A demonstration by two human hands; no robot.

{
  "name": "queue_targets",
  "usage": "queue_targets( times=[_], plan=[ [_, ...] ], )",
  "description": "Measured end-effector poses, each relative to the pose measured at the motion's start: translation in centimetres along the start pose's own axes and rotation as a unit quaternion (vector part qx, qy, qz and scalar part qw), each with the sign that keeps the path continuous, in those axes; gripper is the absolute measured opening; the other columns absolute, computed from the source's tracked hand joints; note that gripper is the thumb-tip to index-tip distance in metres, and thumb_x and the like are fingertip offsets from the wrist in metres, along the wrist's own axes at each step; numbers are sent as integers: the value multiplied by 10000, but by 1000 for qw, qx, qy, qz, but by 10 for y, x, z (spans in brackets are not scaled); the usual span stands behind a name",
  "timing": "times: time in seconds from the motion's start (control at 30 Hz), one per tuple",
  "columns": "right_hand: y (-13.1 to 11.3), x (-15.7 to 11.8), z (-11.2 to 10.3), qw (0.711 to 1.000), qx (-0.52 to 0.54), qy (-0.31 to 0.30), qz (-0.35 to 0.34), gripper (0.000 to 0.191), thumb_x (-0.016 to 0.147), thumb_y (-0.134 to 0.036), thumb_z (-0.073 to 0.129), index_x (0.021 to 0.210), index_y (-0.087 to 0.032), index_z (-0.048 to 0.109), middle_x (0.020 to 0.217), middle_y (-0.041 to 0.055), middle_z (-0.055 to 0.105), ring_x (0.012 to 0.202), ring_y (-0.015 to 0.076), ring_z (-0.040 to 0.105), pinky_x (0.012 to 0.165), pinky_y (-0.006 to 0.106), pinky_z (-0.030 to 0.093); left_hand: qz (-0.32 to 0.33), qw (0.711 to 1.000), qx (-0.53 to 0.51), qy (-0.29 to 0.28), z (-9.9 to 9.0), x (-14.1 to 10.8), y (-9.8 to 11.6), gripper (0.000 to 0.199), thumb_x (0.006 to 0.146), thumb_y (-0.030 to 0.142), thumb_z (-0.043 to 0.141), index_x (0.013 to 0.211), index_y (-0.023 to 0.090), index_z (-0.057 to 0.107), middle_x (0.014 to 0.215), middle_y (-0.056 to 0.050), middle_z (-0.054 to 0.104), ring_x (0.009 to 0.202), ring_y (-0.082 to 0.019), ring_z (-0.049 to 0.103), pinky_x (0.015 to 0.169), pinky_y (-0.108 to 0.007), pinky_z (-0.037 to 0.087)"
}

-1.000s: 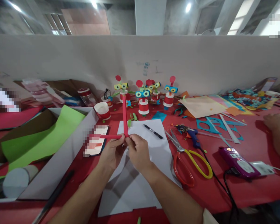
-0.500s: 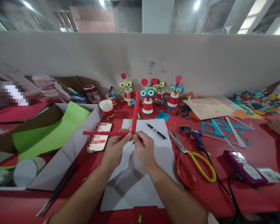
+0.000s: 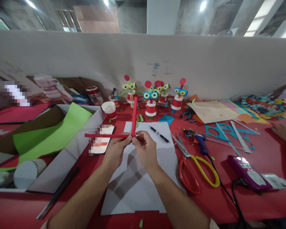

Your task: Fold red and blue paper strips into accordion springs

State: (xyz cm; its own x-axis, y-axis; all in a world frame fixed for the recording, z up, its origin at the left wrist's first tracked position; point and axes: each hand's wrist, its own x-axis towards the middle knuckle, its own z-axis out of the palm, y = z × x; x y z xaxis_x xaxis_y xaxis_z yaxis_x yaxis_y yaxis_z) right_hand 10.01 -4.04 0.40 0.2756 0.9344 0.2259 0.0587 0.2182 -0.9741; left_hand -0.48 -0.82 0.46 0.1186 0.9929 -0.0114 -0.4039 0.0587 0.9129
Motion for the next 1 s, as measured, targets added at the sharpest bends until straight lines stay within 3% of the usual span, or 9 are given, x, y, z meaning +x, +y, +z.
queue_targets(
  times=[0.2, 0.4, 0.57, 0.7, 1.0],
  plan=[
    [-1, -1, 1, 1000, -7, -28, 6, 131, 819, -312, 594, 865, -194, 631, 752, 11, 661, 681, 151, 643, 595, 256, 491, 15, 999, 32, -18, -2, 2, 3, 138, 649, 276, 741, 617, 158, 676, 603, 1, 586, 638, -136, 517, 658, -270, 422],
    [-2, 0, 1, 998, 53, -2, 31, 115, 779, -300, 627, 776, -186, 638, 679, 0, 665, 634, 158, 669, 550, 266, 532, 44, 998, 48, -21, -2, 2, 0, 91, 676, 246, 724, 663, 167, 680, 679, -1, 625, 701, -141, 552, 682, -259, 435],
    [-1, 2, 1, 994, 89, 29, 51, 133, 759, -313, 651, 793, -185, 650, 699, 7, 685, 638, 157, 666, 561, 274, 546, -18, 1000, 13, -21, -1, 1, -1, 138, 668, 287, 749, 692, 158, 704, 681, -19, 671, 691, -142, 588, 715, -274, 454],
    [-1, 3, 0, 990, 128, 5, 61, 133, 751, -321, 661, 767, -193, 626, 670, -5, 667, 614, 140, 641, 589, 272, 534, -62, 996, -33, -47, -3, 1, 5, 156, 643, 283, 770, 632, 149, 692, 653, -28, 664, 668, -144, 602, 734, -290, 465],
    [-1, 6, 0, 972, 223, -22, 63, 159, 729, -326, 692, 794, -212, 601, 683, -22, 626, 597, 103, 555, 569, 224, 433, 17, 998, 9, -65, -1, -4, 12, 148, 621, 217, 775, 757, 178, 733, 661, -7, 624, 650, -133, 556, 659, -269, 453]
  ],
)
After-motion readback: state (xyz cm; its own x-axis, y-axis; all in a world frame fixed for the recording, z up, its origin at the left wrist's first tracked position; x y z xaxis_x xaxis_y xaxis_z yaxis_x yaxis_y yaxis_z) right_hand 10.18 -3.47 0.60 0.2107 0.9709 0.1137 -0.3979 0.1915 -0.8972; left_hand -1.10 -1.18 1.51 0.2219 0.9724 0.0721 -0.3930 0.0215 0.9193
